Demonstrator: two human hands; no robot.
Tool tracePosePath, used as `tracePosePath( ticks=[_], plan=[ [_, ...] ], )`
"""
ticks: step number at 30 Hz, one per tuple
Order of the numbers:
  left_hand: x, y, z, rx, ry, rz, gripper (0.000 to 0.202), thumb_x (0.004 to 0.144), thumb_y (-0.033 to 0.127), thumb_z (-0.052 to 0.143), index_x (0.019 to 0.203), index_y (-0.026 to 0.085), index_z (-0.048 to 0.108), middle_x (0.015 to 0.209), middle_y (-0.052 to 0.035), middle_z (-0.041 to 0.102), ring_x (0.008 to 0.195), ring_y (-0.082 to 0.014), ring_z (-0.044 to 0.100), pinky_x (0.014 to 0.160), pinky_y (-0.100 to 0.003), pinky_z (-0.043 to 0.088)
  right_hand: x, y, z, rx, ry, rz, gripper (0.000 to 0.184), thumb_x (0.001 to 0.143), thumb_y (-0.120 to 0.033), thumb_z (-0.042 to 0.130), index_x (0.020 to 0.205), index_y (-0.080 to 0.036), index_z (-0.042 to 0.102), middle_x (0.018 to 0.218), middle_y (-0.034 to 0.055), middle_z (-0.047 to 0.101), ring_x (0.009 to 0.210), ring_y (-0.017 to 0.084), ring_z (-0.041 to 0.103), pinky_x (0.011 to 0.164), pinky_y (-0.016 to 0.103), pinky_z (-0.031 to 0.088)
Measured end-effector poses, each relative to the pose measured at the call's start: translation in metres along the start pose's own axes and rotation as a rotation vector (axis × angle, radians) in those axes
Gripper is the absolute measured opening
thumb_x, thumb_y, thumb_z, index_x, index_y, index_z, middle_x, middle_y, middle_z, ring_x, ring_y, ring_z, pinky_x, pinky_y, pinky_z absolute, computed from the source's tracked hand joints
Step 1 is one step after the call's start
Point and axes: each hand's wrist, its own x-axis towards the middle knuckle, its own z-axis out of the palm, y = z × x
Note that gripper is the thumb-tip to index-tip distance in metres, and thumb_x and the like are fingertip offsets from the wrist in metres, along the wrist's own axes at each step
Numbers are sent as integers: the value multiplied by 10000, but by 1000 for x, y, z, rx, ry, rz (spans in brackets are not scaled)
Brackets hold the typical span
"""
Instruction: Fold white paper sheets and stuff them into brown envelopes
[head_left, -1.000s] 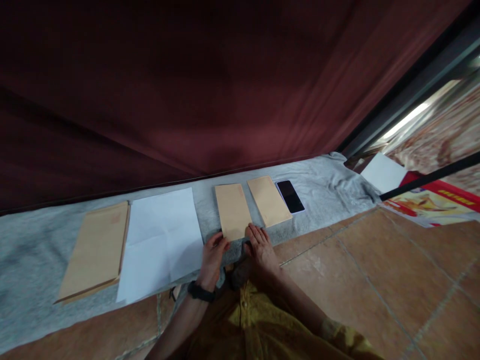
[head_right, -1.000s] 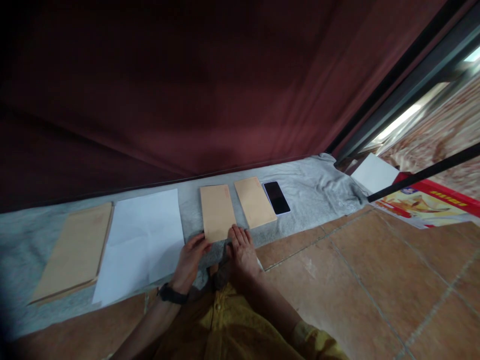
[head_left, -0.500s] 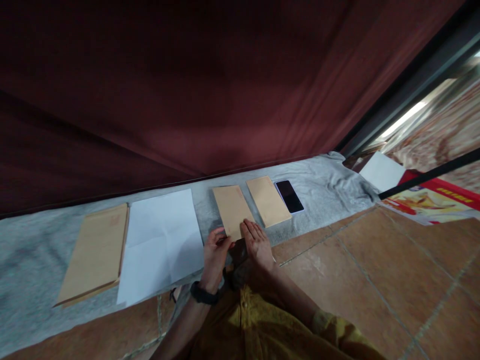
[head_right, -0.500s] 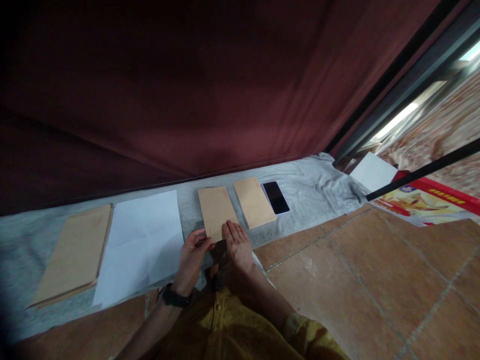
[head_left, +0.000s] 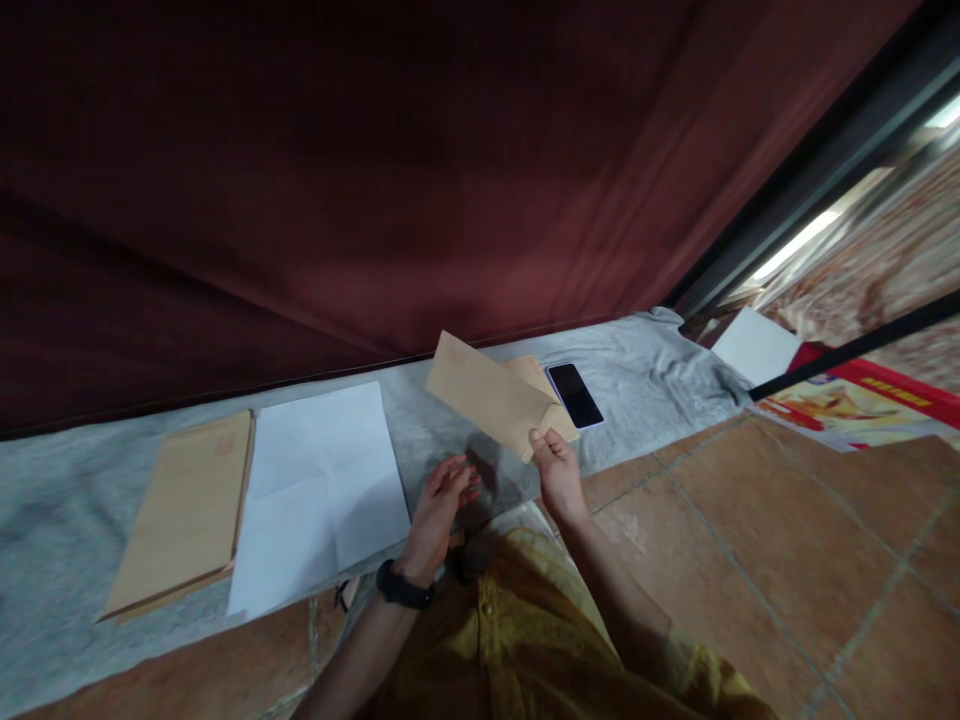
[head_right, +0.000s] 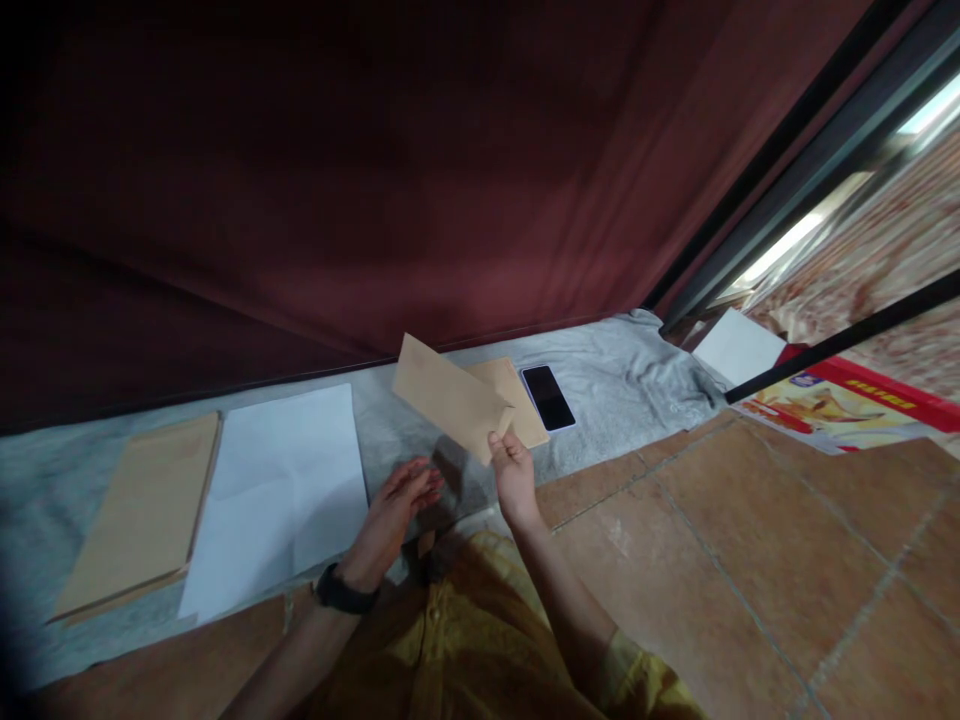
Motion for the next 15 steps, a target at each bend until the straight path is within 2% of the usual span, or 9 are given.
tracePosePath(
  ticks=[4,6,9,12,13,15],
  plan=[
    [3,4,10,142,-3,44,535,740,463,757,1183,203,607,1061,-93,713,917,-212,705,814,-369,562,-5,5,2,156,33,138,319,878,-489,640,928,-175,670,613,-28,629,539,146,583,547,247,486],
    [6,6,17,306,-5,140,438,741,422,757,1114,220,651,1073,-89,712,920,-216,694,837,-372,551,-7,6,-2,123,80,118,308,869,-485,656,853,-178,664,598,-39,607,537,132,563,547,235,475],
    [10,11,31,441,-52,301,259,804,407,699,1012,251,701,1054,-82,727,936,-231,684,875,-371,538,-5,3,-12,-33,132,-29,310,899,-473,623,888,-174,703,814,21,720,778,181,665,743,291,541],
    [10,21,49,568,-120,445,267,901,390,569,1095,255,695,1110,-100,727,1002,-259,685,927,-402,531,1,1,-26,-247,115,-219,341,964,-426,535,1123,-187,720,1138,75,735,1094,242,658,981,393,508],
    [8,25,56,683,-135,533,304,917,352,538,1168,248,675,1205,-112,700,1094,-277,662,997,-433,501,3,2,-31,-315,85,-285,357,986,-400,497,1201,-198,699,1219,82,712,1169,247,633,1035,418,481],
    [5,32,67,985,-155,750,383,922,244,486,1276,217,629,1414,-136,585,1332,-321,522,1153,-525,355,7,7,-42,-460,16,-421,384,1016,-338,424,1302,-218,652,1327,83,662,1276,242,575,1121,456,414]
  ],
)
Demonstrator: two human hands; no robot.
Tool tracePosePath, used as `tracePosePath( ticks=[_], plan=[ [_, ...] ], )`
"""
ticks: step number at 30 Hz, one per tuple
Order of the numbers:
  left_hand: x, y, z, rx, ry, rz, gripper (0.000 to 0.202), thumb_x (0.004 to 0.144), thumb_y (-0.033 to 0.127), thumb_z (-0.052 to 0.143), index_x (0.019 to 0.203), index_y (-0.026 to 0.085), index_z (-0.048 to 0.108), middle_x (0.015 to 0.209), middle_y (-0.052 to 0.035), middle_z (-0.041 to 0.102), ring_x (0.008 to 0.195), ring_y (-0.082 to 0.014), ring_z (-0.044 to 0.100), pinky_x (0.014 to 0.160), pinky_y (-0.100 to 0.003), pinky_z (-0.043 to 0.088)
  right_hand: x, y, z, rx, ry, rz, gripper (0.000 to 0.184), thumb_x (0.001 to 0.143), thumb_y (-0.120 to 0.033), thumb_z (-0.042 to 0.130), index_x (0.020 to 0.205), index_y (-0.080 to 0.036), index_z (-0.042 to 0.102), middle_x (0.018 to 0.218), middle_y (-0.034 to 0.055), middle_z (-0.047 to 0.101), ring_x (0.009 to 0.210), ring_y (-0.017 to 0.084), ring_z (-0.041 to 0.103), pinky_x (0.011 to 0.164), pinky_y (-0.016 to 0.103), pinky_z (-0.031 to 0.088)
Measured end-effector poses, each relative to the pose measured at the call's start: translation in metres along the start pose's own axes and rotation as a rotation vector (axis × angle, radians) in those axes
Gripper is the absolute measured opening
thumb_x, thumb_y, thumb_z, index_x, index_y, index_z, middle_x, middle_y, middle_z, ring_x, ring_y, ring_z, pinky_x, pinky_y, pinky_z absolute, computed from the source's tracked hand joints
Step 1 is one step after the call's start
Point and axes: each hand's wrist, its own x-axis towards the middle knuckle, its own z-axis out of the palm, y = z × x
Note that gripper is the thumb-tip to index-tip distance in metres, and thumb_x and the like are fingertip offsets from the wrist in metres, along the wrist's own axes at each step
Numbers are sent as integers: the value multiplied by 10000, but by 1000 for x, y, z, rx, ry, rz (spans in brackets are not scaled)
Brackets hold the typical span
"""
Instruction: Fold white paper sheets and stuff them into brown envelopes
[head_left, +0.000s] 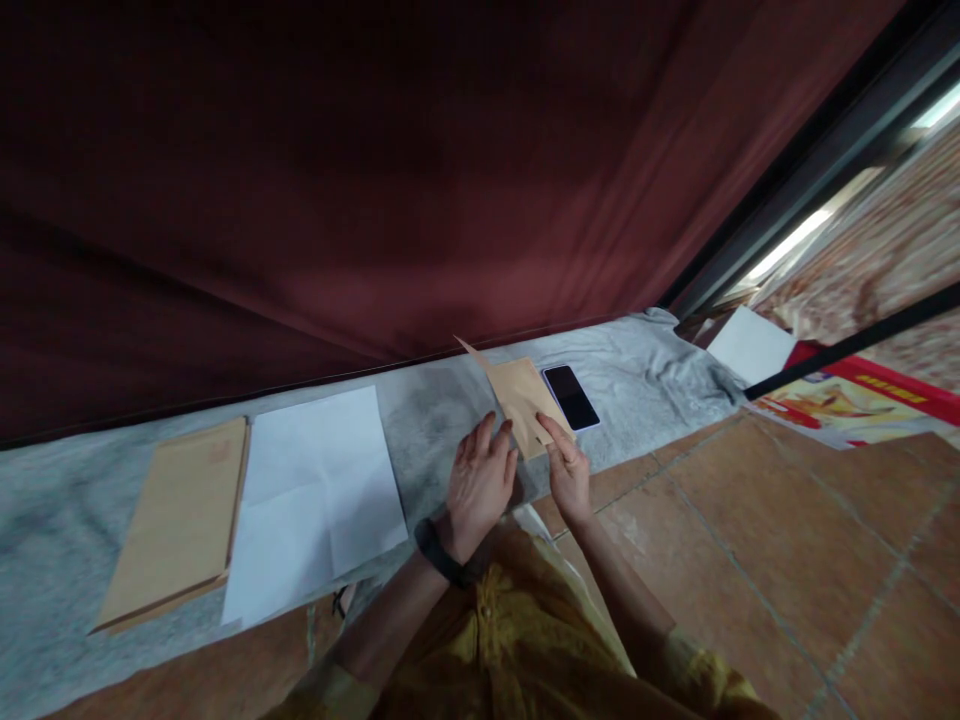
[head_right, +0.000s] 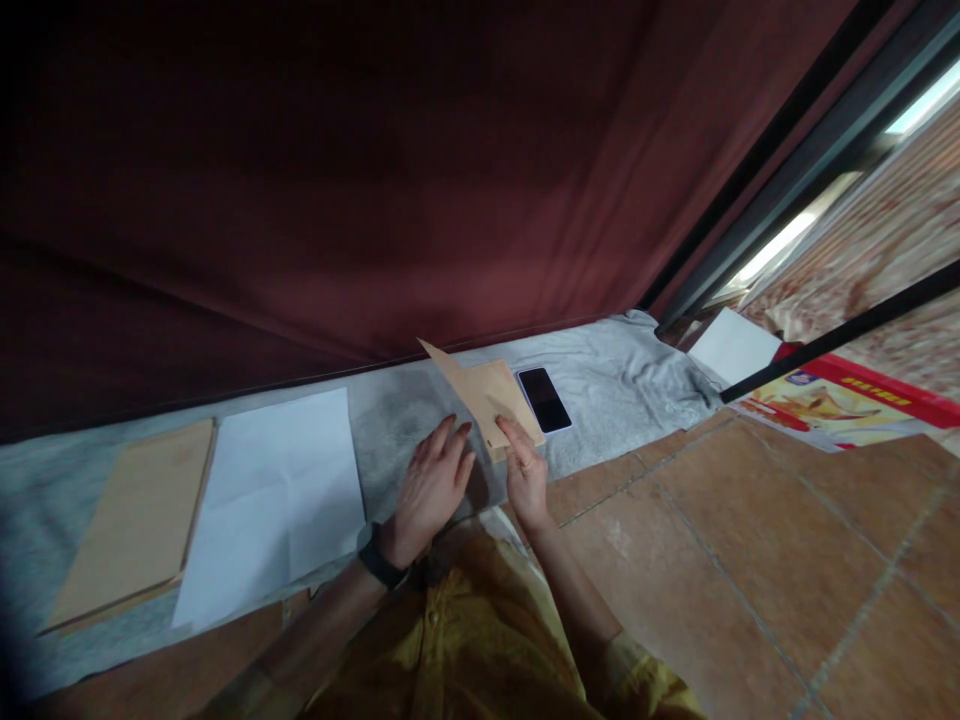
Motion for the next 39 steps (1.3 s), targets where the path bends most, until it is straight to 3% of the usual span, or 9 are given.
tracePosePath(
  ticks=[2,4,11,15,20,24,32,35,39],
  plan=[
    [4,9,1,256,-45,161,455,908,134,420,1324,173,602,1508,-155,494,1459,-332,369,1218,-578,220,-1,11,-6,-165,-50,-124,415,1027,-276,362,1349,-236,621,1364,76,639,1332,236,531,1176,494,341],
    [5,11,3,405,-91,235,517,890,73,370,1358,150,577,1511,-168,488,1488,-322,321,1229,-591,193,-4,21,-11,-330,-85,-197,456,1023,-222,320,1392,-257,585,1386,64,624,1358,230,504,1199,524,291],
    [1,-11,15,481,-163,246,517,879,55,377,1331,183,593,1481,-156,525,1456,-315,379,1205,-602,256,-7,42,-21,-599,-149,-265,530,988,-134,355,1460,-320,506,1445,25,574,1388,216,454,1218,510,238],
    [2,-23,26,204,-181,73,469,870,51,394,1238,198,645,1393,-158,590,1321,-287,533,1135,-513,391,-6,50,-21,-618,-156,-263,528,995,-133,356,1466,-325,497,1464,19,554,1393,213,446,1211,499,269],
    [3,-24,41,-690,-238,-398,341,883,244,512,1190,221,658,1166,-131,725,1057,-266,696,974,-464,532,-5,53,-20,-574,-152,-287,493,1009,-144,354,1451,-283,523,1463,33,551,1397,206,436,1185,457,357],
    [1,-18,46,-1094,-248,-641,372,826,386,657,1139,186,639,1091,-141,752,906,-251,745,838,-414,585,-7,53,-18,-530,-191,-313,489,1006,-133,366,1454,-254,519,1455,51,555,1411,201,422,1158,430,418],
    [4,-15,48,-1098,-135,-719,410,703,352,810,1022,176,622,893,-73,768,757,-176,741,712,-273,550,-9,48,-9,-459,-205,-288,432,1018,-180,396,1418,-228,551,1479,81,527,1445,213,388,1174,460,399],
    [8,-19,47,-1078,-108,-718,417,684,325,816,1021,163,630,849,-64,765,713,-159,728,683,-257,538,-11,45,-5,-361,-83,-153,468,1024,-218,371,1480,-234,475,1552,90,435,1466,223,353,1194,478,352],
    [13,-25,47,-1046,-91,-720,407,686,313,805,1015,161,619,830,-64,765,705,-153,721,680,-253,528,-16,44,0,-110,195,172,531,989,-372,472,1499,-224,438,1572,111,401,1430,259,404,1160,482,375]
  ],
)
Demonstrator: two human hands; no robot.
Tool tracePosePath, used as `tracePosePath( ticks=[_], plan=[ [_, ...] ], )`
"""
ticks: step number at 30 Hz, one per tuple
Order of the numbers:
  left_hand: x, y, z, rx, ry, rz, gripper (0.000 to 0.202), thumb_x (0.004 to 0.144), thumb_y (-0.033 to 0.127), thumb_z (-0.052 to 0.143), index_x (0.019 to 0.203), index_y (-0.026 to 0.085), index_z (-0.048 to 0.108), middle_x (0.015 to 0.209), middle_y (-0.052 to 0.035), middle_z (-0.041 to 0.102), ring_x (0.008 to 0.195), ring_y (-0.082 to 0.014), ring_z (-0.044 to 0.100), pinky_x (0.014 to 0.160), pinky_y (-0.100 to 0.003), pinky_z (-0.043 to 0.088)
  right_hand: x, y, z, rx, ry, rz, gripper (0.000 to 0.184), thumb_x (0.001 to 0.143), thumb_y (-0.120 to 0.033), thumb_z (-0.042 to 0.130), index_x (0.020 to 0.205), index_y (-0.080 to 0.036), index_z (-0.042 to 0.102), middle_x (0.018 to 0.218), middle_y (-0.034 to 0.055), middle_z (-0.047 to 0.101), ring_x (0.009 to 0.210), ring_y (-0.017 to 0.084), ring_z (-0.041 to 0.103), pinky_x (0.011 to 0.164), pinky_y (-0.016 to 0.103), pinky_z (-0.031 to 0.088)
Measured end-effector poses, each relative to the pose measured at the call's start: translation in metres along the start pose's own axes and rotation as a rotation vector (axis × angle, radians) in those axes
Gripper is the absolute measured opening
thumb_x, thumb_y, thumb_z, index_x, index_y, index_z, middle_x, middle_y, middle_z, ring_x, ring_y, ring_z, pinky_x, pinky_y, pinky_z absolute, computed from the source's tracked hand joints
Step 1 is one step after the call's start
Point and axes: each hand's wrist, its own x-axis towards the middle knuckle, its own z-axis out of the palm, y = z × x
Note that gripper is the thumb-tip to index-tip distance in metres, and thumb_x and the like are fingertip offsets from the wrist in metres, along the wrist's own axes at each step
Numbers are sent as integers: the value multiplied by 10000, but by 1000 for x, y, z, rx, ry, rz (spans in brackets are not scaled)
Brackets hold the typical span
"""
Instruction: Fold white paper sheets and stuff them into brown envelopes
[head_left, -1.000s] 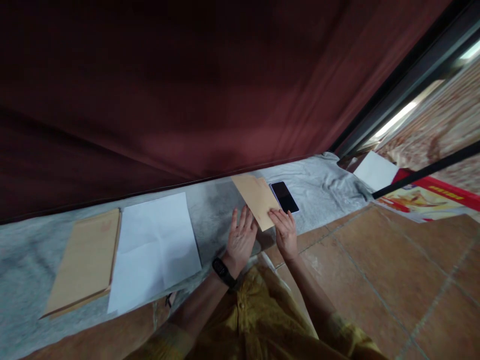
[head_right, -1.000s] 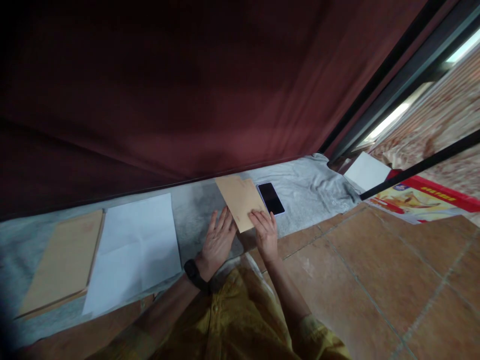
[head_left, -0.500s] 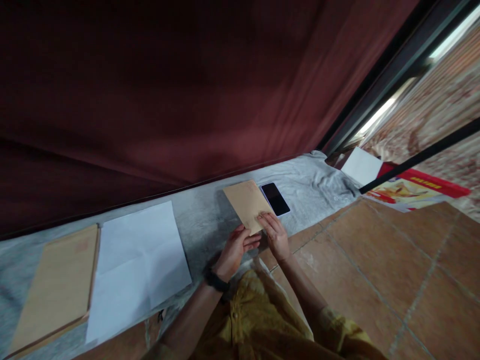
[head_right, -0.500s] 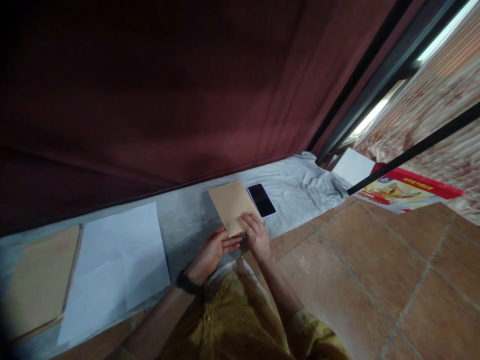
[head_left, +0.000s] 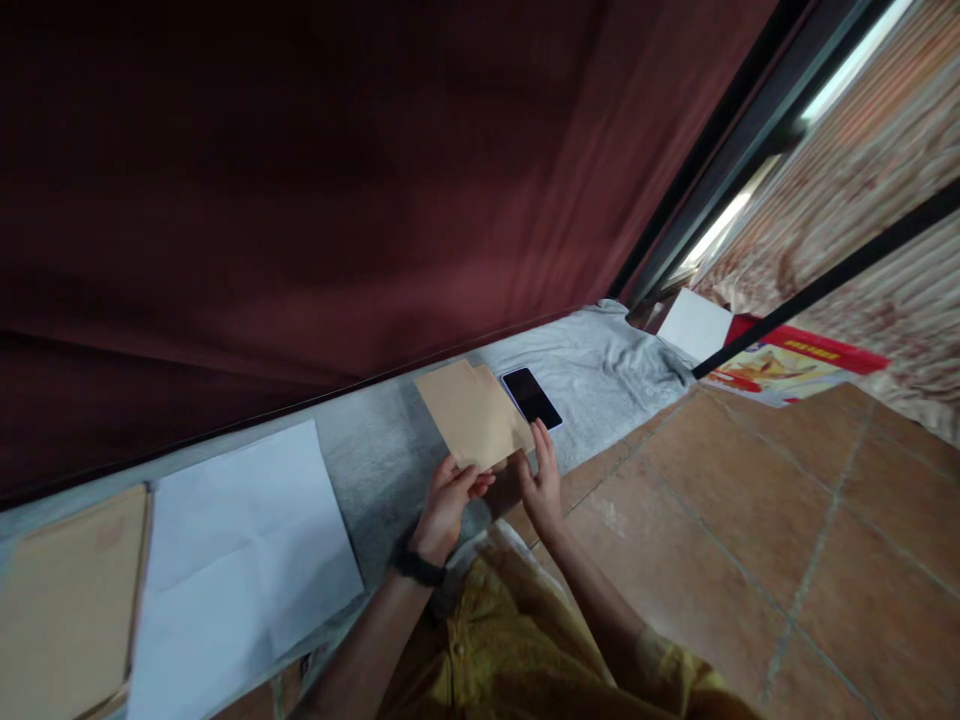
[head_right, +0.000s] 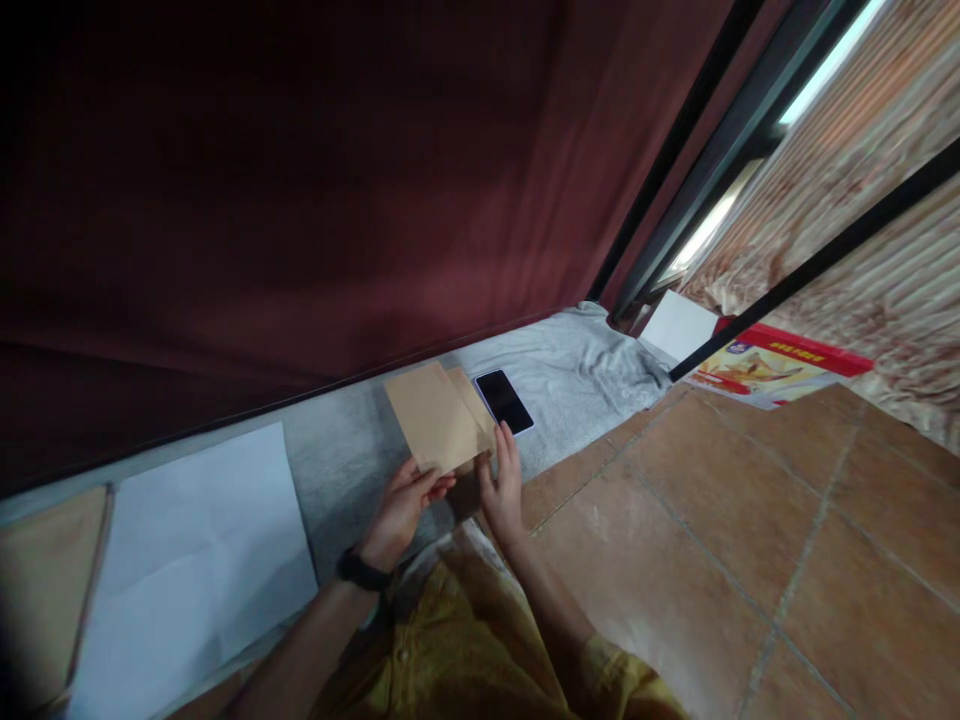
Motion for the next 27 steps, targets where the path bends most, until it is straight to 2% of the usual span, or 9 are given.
tracePosePath(
  ticks=[2,4,6,8,10,13,18,23,27],
  plan=[
    [3,0,0,8,0,9,411,692,315,798,1027,165,616,834,-61,766,708,-148,718,680,-248,522,0,1,1,192,94,227,565,940,-449,542,1447,-203,497,1445,125,548,1287,263,552,1063,447,470],
    [5,-1,2,17,-3,20,418,694,318,793,1042,169,615,834,-56,764,711,-144,716,677,-244,515,1,1,1,404,107,439,546,882,-494,610,1337,-191,591,1199,98,698,1044,232,673,896,373,553],
    [6,-2,4,27,-10,26,411,694,322,790,1034,169,618,823,-50,759,710,-142,713,675,-241,509,4,0,1,580,56,588,456,825,-520,676,1142,-194,685,968,52,740,827,189,689,731,299,561],
    [7,-4,6,33,-23,29,405,691,328,791,1022,170,620,818,-46,755,706,-143,710,682,-247,510,6,-2,0,693,5,666,376,777,-535,729,934,-194,710,834,25,726,697,152,655,627,250,530],
    [7,-7,8,37,-36,31,408,683,338,797,1013,172,623,832,-48,754,706,-147,710,692,-258,514,7,-4,2,729,-8,700,366,733,-541,773,784,-189,687,734,5,696,623,123,616,578,219,499],
    [9,-10,11,61,-29,32,410,662,358,807,979,174,624,838,-52,751,698,-151,705,682,-267,513,9,-4,5,694,5,719,403,689,-559,797,687,-181,657,625,-18,644,539,97,555,522,201,460],
    [14,-5,16,119,-5,38,386,660,355,798,951,160,635,805,-53,738,696,-146,685,665,-263,498,22,-1,4,619,-11,698,415,676,-573,778,670,-183,637,661,10,689,515,103,556,475,207,451],
    [18,1,14,140,46,74,432,653,369,801,1002,161,656,738,-16,708,656,-126,646,648,-253,468,38,3,-3,631,-34,762,348,697,-475,797,677,-173,624,694,47,725,527,114,610,459,193,479],
    [15,-6,9,152,105,86,410,667,369,772,1017,174,687,749,-14,703,697,-139,647,661,-259,464,38,8,-2,637,-38,803,319,705,-423,806,660,-172,615,644,40,712,476,101,594,425,179,473]
  ],
)
